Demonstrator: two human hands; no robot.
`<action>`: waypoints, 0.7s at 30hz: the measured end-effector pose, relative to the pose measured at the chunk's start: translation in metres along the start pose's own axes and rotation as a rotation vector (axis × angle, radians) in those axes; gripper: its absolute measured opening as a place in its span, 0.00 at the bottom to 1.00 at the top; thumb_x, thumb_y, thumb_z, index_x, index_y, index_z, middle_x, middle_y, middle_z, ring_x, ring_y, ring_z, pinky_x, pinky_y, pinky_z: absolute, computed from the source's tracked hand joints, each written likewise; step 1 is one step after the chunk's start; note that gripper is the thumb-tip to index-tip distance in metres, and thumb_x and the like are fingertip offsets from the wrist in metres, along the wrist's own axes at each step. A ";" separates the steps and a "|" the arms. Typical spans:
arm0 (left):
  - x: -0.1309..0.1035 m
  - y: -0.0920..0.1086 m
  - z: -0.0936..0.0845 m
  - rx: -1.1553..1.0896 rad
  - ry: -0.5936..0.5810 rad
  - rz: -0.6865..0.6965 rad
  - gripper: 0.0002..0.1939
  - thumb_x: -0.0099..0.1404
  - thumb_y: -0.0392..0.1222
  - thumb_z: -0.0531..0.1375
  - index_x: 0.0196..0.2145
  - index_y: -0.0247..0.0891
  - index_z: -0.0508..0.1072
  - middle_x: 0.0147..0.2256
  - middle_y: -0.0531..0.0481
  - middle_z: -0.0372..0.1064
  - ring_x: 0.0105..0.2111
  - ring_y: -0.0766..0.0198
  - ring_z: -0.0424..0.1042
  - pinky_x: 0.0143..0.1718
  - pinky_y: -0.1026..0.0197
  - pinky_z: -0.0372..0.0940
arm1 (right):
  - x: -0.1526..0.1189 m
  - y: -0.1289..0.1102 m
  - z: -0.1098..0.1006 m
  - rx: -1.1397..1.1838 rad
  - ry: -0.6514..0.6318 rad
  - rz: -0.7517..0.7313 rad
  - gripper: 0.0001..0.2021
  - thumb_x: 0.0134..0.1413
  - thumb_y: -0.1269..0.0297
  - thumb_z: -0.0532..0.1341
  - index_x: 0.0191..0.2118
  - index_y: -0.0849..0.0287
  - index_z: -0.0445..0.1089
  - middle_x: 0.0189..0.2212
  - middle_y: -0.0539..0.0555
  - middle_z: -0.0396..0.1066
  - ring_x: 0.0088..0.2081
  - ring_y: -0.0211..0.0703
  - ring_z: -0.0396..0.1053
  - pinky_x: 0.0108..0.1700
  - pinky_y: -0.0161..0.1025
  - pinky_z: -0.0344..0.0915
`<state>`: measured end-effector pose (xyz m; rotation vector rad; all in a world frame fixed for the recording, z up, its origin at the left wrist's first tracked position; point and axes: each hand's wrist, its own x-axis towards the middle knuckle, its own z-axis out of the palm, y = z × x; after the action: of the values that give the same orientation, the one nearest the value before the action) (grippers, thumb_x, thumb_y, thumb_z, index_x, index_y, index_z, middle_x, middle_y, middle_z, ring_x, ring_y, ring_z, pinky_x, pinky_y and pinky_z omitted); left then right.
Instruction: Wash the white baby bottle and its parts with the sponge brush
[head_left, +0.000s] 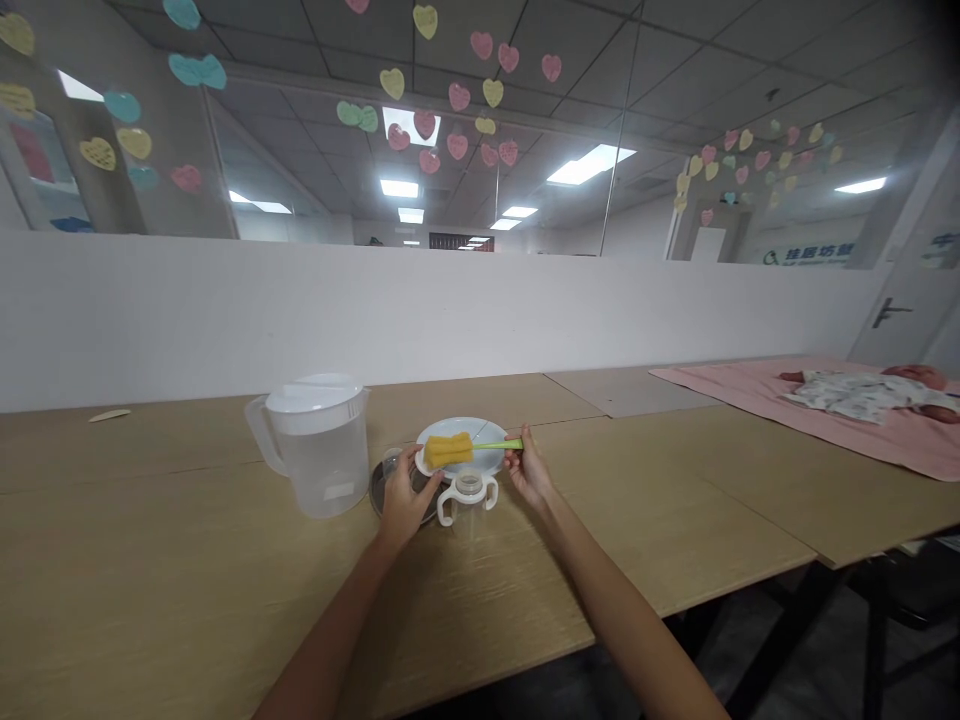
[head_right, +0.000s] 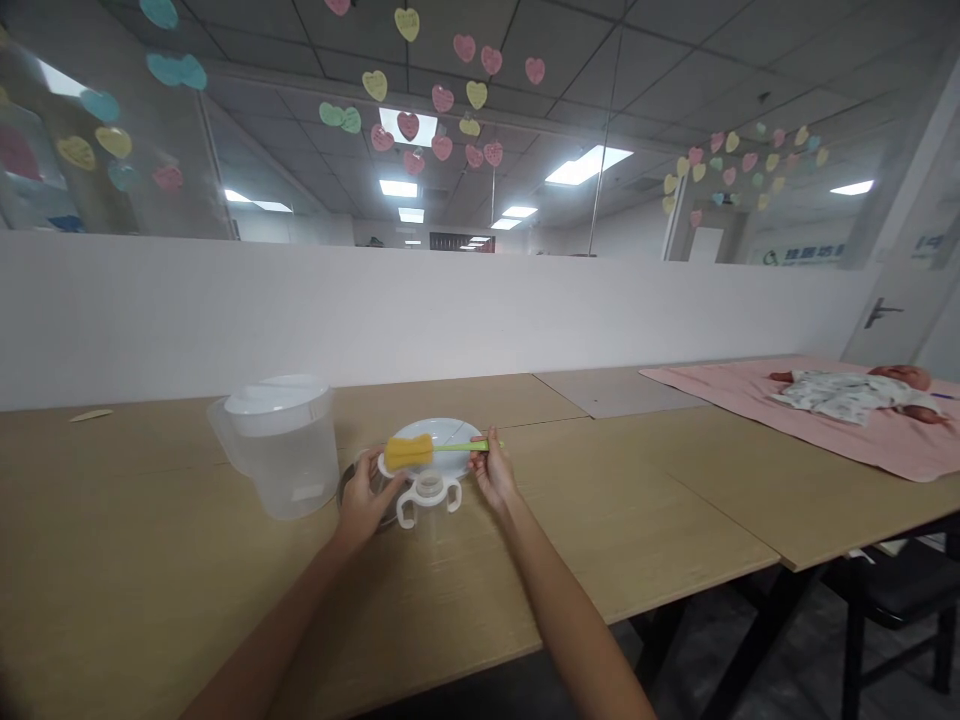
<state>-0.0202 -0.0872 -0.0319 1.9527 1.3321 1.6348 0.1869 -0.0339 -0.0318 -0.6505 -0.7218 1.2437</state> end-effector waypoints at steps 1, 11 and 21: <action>0.000 0.000 0.000 -0.001 -0.005 0.007 0.23 0.55 0.44 0.60 0.48 0.39 0.61 0.47 0.44 0.68 0.48 0.57 0.69 0.49 0.53 0.63 | -0.001 0.000 0.001 -0.019 -0.029 0.016 0.22 0.49 0.43 0.57 0.26 0.60 0.67 0.11 0.45 0.60 0.13 0.30 0.56 0.16 0.28 0.60; 0.001 0.005 -0.002 0.098 0.057 0.026 0.22 0.56 0.47 0.60 0.47 0.39 0.64 0.44 0.45 0.71 0.44 0.57 0.71 0.46 0.55 0.65 | 0.002 -0.004 -0.001 0.039 0.000 0.001 0.22 0.50 0.43 0.57 0.26 0.60 0.66 0.11 0.45 0.60 0.13 0.29 0.57 0.16 0.27 0.59; 0.002 0.000 -0.001 0.155 0.082 0.084 0.22 0.56 0.47 0.59 0.48 0.39 0.65 0.44 0.46 0.70 0.43 0.58 0.70 0.46 0.55 0.64 | -0.001 -0.003 0.000 0.042 -0.049 -0.027 0.21 0.48 0.44 0.60 0.27 0.61 0.68 0.12 0.47 0.64 0.14 0.30 0.59 0.18 0.28 0.63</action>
<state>-0.0210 -0.0865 -0.0304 2.0753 1.4668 1.7139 0.1887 -0.0353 -0.0300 -0.5759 -0.7414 1.2505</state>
